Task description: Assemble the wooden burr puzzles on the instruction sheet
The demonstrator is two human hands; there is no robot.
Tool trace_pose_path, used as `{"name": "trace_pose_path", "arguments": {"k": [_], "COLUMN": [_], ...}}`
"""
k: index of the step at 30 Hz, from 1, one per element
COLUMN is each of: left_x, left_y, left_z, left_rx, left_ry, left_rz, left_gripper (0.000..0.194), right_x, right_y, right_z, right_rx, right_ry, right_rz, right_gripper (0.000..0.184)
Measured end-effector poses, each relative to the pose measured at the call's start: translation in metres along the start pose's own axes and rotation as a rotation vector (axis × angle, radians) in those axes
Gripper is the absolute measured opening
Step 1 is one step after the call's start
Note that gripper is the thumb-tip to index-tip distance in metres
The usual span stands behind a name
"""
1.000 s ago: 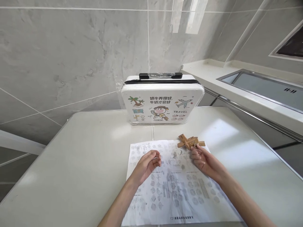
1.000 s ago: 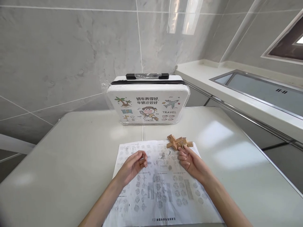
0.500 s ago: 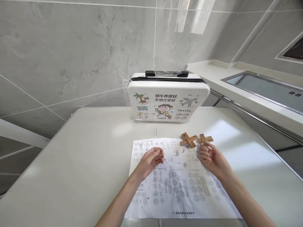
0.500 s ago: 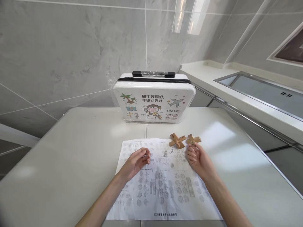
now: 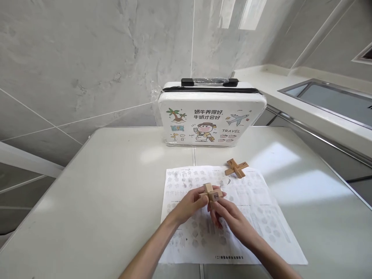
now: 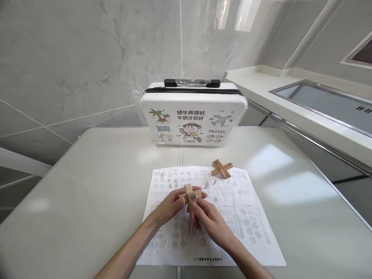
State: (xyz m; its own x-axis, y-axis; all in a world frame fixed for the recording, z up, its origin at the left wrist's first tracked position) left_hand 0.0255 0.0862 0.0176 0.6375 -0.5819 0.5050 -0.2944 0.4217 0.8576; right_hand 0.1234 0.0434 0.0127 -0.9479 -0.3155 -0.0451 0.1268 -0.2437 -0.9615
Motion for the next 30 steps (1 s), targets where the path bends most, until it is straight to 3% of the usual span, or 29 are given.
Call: {"name": "trace_pose_path", "arguments": {"k": [5, 8, 10, 19, 25, 30], "left_x": [-0.006, -0.004, -0.003, -0.003, -0.010, -0.010], "left_y": [-0.004, -0.007, -0.006, 0.002, -0.001, 0.003], "left_z": [0.001, 0.003, 0.004, 0.002, 0.003, 0.002], "left_rx": [-0.049, -0.057, -0.049, 0.002, 0.033, 0.086], "left_ry": [0.054, -0.003, -0.019, 0.044, 0.175, 0.207], "left_rz": [0.119, 0.156, 0.142, 0.006, -0.060, -0.091], "left_gripper": [0.061, 0.069, 0.080, 0.072, 0.069, 0.072], "right_x": [0.017, 0.024, 0.024, 0.013, -0.016, -0.016], "right_y": [0.005, 0.009, 0.011, 0.008, 0.019, 0.008], "right_z": [-0.004, -0.003, -0.004, -0.009, -0.007, -0.002], "right_rx": [0.062, 0.083, 0.084, 0.035, 0.005, -0.056], "right_ry": [-0.191, -0.314, -0.325, -0.161, 0.167, 0.168], "right_rz": [-0.225, -0.353, -0.328, -0.020, 0.141, 0.142], "right_gripper": [0.050, 0.048, 0.048, 0.055, 0.043, 0.035]}}
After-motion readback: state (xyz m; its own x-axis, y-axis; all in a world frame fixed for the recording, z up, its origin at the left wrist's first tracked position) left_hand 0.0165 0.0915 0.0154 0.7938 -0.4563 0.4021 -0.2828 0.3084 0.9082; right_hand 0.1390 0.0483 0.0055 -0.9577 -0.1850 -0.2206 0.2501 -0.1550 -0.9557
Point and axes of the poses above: each hand's wrist, its own z-axis away from the middle knuckle, its own x-axis out of the palm, y = z × x, the point moved 9 cm from there along -z, towards the middle knuckle, and after that the axes turned 10 degrees about z, right-handed, at the moved point
